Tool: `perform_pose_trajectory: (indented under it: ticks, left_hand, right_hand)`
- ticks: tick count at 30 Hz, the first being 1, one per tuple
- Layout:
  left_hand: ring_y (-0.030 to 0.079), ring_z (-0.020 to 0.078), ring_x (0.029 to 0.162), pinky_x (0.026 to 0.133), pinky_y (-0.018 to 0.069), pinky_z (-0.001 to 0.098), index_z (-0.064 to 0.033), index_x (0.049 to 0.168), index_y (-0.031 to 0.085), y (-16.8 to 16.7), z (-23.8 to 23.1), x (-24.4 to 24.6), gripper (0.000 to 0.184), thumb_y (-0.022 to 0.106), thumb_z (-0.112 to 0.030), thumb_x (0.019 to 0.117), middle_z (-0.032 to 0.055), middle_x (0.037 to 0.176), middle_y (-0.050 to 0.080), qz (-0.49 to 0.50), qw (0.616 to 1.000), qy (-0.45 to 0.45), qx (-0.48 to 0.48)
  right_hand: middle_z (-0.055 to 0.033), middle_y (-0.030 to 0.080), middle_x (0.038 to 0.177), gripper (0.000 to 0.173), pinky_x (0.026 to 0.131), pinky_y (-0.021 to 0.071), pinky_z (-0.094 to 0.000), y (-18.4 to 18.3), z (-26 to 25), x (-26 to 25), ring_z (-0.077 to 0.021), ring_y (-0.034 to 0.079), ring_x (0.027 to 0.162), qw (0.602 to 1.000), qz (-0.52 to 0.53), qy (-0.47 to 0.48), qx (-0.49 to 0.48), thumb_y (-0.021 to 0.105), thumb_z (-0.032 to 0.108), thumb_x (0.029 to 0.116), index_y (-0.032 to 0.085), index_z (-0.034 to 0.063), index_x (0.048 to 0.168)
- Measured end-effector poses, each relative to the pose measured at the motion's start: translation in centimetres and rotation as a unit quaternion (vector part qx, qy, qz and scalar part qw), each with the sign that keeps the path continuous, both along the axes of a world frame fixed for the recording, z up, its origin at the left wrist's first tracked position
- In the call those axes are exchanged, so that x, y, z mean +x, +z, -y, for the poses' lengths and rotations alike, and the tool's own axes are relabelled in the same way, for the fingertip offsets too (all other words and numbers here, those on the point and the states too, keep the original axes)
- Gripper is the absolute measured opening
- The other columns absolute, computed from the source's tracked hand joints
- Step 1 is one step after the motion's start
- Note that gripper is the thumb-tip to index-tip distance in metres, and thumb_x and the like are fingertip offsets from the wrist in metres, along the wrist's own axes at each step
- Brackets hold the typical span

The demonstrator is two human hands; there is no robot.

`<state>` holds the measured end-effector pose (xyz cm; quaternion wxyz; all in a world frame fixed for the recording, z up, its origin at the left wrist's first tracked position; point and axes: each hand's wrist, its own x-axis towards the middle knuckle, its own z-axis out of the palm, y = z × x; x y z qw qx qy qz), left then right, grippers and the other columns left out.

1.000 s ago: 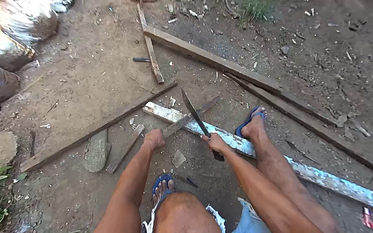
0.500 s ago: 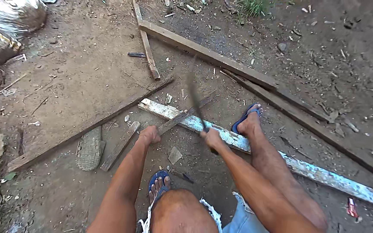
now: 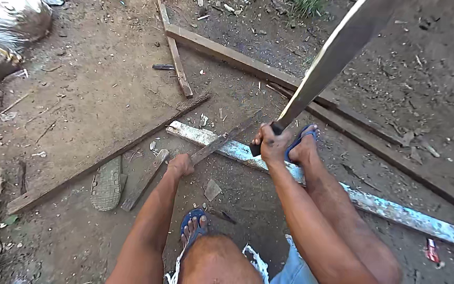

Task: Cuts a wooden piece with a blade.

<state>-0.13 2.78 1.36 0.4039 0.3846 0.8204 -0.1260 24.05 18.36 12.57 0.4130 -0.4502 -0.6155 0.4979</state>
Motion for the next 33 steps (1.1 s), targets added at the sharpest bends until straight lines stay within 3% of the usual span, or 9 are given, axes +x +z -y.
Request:
perform_pose_trajectory:
  ticks: [4,10,16,19,21,23,26,29,33]
  left_hand:
    - [0.069,0.0409,0.112,0.087,0.0545,0.0682,-0.0033,0.112,0.068,0.8,-0.3,0.2,0.048,0.075,-0.038,0.0792,0.0226,0.118,0.070,-0.004,1.000,0.000,0.006]
    - [0.068,0.0435,0.115,0.087,0.0552,0.0684,-0.0060,0.121,0.066,0.9,0.8,0.9,0.053,0.075,-0.040,0.0804,0.0225,0.125,0.068,-0.049,0.998,-0.020,0.035]
    - [0.067,0.0421,0.116,0.089,0.0540,0.0684,-0.0007,0.117,0.067,0.7,-0.3,-0.1,0.051,0.075,-0.037,0.0812,0.0247,0.122,0.069,-0.002,1.000,-0.008,-0.019]
    - [0.069,0.0421,0.110,0.088,0.0544,0.0668,0.0014,0.110,0.068,0.4,-1.0,-1.0,0.047,0.073,-0.037,0.0841,0.0252,0.114,0.070,0.021,0.999,-0.026,-0.023]
    - [0.070,0.0414,0.106,0.085,0.0543,0.0661,0.0020,0.103,0.069,0.2,-1.0,-1.2,0.044,0.073,-0.037,0.0845,0.0249,0.109,0.071,0.027,0.999,-0.033,-0.020]
    - [0.070,0.0412,0.106,0.085,0.0545,0.0660,0.0017,0.101,0.069,0.2,-0.7,-1.4,0.043,0.073,-0.037,0.0838,0.0245,0.109,0.071,0.026,0.999,-0.028,-0.015]
    - [0.068,0.0423,0.111,0.087,0.0541,0.0681,0.0005,0.104,0.069,0.3,-0.6,-1.3,0.045,0.072,-0.039,0.0838,0.0248,0.114,0.070,0.028,0.999,-0.024,0.003]
    - [0.069,0.0421,0.111,0.086,0.0542,0.0682,-0.0007,0.104,0.070,1.1,0.5,-1.4,0.044,0.073,-0.041,0.0852,0.0240,0.115,0.071,0.007,0.999,-0.031,0.001]
    - [0.069,0.0429,0.111,0.085,0.0547,0.0689,-0.0010,0.104,0.070,1.5,-0.1,-1.0,0.047,0.074,-0.042,0.0819,0.0242,0.116,0.070,-0.014,1.000,-0.017,0.007]
  right_hand:
    - [-0.0055,0.060,0.068,0.029,0.051,0.0559,-0.0405,-9.5,1.1,4.5,-0.0181,0.060,0.051,0.882,0.379,0.156,-0.233,0.070,0.031,0.0917,0.062,0.0065,0.106]
    - [-0.0002,0.050,0.062,0.011,0.042,0.0491,-0.0279,-3.9,0.5,4.0,-0.0114,0.049,0.044,0.819,0.101,0.213,-0.524,0.050,0.016,0.1047,0.054,0.0093,0.097]
    - [-0.0046,0.068,0.071,0.026,0.055,0.0576,-0.0392,5.4,1.8,0.0,-0.0177,0.065,0.056,0.965,0.178,0.187,-0.038,0.073,0.028,0.0946,0.066,0.0104,0.112]
    - [-0.0039,0.066,0.074,0.021,0.048,0.0580,-0.0371,8.0,2.8,-1.7,-0.0174,0.064,0.054,0.980,0.044,0.130,0.147,0.071,0.024,0.0978,0.060,0.0107,0.110]
    - [-0.0004,0.062,0.072,0.019,0.048,0.0556,-0.0350,4.6,3.2,-1.3,-0.0133,0.060,0.054,0.967,0.087,0.066,0.230,0.070,0.025,0.0970,0.061,0.0103,0.106]
    - [-0.0055,0.065,0.073,0.025,0.058,0.0576,-0.0432,-3.5,2.8,1.8,-0.0203,0.065,0.061,0.935,0.285,0.084,0.196,0.068,0.029,0.0946,0.063,0.0082,0.107]
    - [-0.0192,0.071,0.105,0.039,0.086,0.0556,-0.0617,-9.5,1.5,5.0,-0.0369,0.070,0.098,0.801,0.550,0.224,-0.076,0.068,0.029,0.0923,0.063,0.0063,0.124]
    - [-0.0149,0.068,0.091,0.033,0.068,0.0572,-0.0536,-5.5,1.6,3.1,-0.0299,0.068,0.075,0.795,0.526,0.267,-0.145,0.070,0.031,0.0910,0.065,0.0056,0.112]
    - [-0.0084,0.063,0.075,0.033,0.063,0.0536,-0.0493,4.4,2.5,-1.5,-0.0241,0.062,0.066,0.897,0.378,0.228,-0.011,0.073,0.039,0.0916,0.066,0.0095,0.103]
